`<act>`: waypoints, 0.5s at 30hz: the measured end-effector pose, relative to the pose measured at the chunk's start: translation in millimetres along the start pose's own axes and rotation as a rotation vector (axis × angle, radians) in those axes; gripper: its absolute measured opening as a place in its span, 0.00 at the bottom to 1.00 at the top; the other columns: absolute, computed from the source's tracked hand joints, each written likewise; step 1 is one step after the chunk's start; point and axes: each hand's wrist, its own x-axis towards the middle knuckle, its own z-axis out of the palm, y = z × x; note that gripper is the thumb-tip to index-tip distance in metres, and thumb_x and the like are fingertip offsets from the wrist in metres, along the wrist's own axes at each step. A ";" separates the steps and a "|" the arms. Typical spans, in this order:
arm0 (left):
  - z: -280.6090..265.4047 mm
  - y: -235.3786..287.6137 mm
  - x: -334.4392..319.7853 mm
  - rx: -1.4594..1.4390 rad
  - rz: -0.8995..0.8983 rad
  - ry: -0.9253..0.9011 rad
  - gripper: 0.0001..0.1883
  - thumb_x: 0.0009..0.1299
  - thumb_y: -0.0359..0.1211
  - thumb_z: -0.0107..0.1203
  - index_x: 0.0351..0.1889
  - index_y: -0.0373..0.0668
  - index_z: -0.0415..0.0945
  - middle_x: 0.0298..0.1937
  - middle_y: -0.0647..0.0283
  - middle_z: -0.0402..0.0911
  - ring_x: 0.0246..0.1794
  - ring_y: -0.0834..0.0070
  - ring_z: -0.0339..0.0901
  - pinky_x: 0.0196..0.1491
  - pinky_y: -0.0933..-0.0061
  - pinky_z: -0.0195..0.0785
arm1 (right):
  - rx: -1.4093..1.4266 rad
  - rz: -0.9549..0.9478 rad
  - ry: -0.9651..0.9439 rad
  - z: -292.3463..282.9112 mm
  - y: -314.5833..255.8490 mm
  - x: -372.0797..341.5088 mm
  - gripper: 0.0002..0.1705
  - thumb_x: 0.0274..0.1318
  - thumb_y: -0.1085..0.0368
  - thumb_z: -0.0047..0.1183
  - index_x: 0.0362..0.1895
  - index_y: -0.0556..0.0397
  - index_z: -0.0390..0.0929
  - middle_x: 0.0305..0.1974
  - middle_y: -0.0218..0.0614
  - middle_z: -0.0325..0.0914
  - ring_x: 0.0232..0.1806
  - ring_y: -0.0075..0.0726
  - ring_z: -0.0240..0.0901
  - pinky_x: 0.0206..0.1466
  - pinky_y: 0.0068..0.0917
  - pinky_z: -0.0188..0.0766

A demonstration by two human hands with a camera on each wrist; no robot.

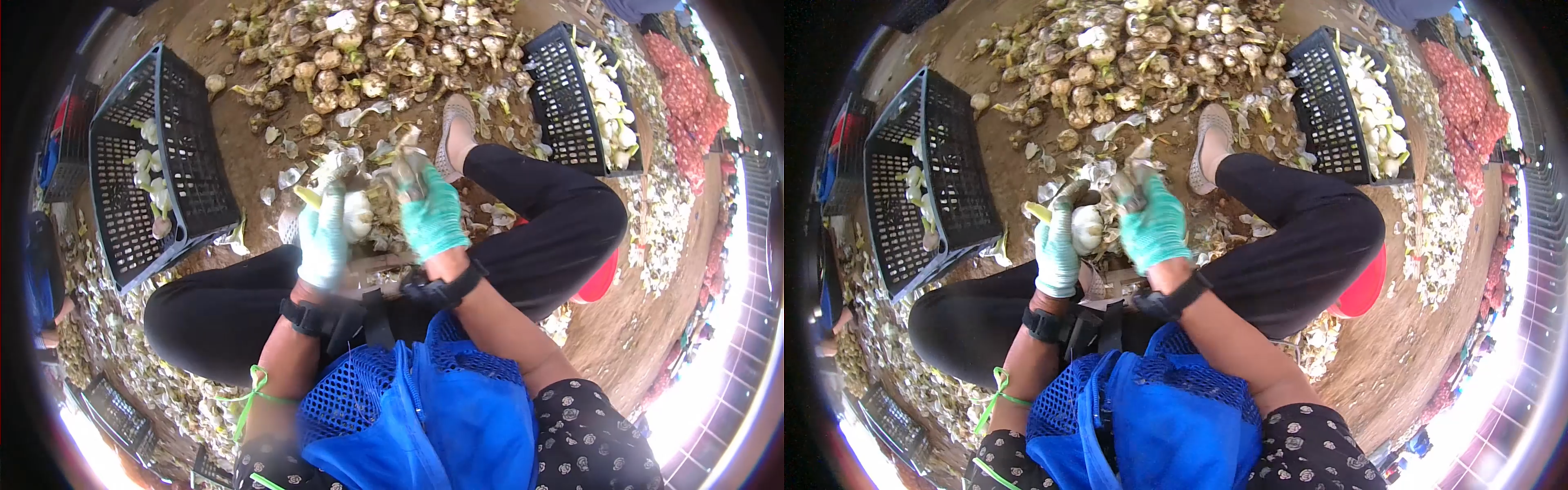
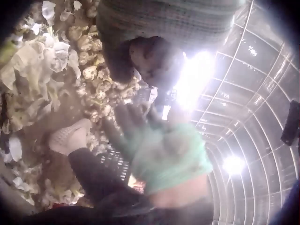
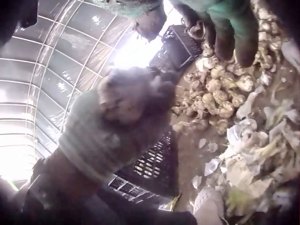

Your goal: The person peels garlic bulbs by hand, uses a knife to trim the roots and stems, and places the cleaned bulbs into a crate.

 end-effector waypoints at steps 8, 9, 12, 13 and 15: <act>11.6 -9.4 -7.8 0.623 0.477 0.076 0.11 0.62 0.27 0.43 0.40 0.33 0.70 0.37 0.56 0.75 0.37 0.75 0.72 0.41 0.76 0.63 | -0.693 -0.277 -0.006 9.9 66.3 3.6 0.24 0.53 0.50 0.37 0.27 0.60 0.71 0.21 0.46 0.72 0.23 0.45 0.68 0.24 0.34 0.61; 14.1 -5.5 -9.3 0.612 0.481 0.060 0.11 0.62 0.26 0.43 0.40 0.33 0.70 0.38 0.57 0.75 0.38 0.74 0.71 0.43 0.76 0.62 | -0.581 -0.191 0.012 12.3 59.7 1.2 0.23 0.53 0.50 0.38 0.27 0.60 0.71 0.20 0.42 0.71 0.21 0.42 0.66 0.23 0.34 0.61; 15.0 -5.5 -9.3 0.555 0.427 0.039 0.11 0.62 0.26 0.42 0.40 0.33 0.70 0.39 0.57 0.75 0.38 0.74 0.71 0.44 0.75 0.62 | -0.426 -0.032 0.043 14.0 57.0 4.2 0.22 0.53 0.51 0.37 0.27 0.59 0.71 0.19 0.40 0.70 0.20 0.39 0.66 0.23 0.33 0.61; 15.6 -5.1 -9.2 0.562 0.425 0.027 0.11 0.62 0.26 0.42 0.40 0.33 0.70 0.39 0.57 0.75 0.38 0.74 0.71 0.44 0.75 0.62 | -0.392 0.042 0.050 13.8 56.6 6.6 0.21 0.54 0.53 0.37 0.28 0.59 0.71 0.19 0.41 0.70 0.21 0.40 0.66 0.23 0.33 0.61; 17.1 -5.5 -10.8 0.425 0.389 0.023 0.11 0.63 0.30 0.43 0.38 0.34 0.70 0.32 0.59 0.74 0.31 0.77 0.70 0.35 0.77 0.63 | -0.325 0.189 0.060 11.4 55.9 13.0 0.19 0.54 0.55 0.35 0.29 0.58 0.71 0.19 0.43 0.70 0.22 0.41 0.67 0.25 0.33 0.62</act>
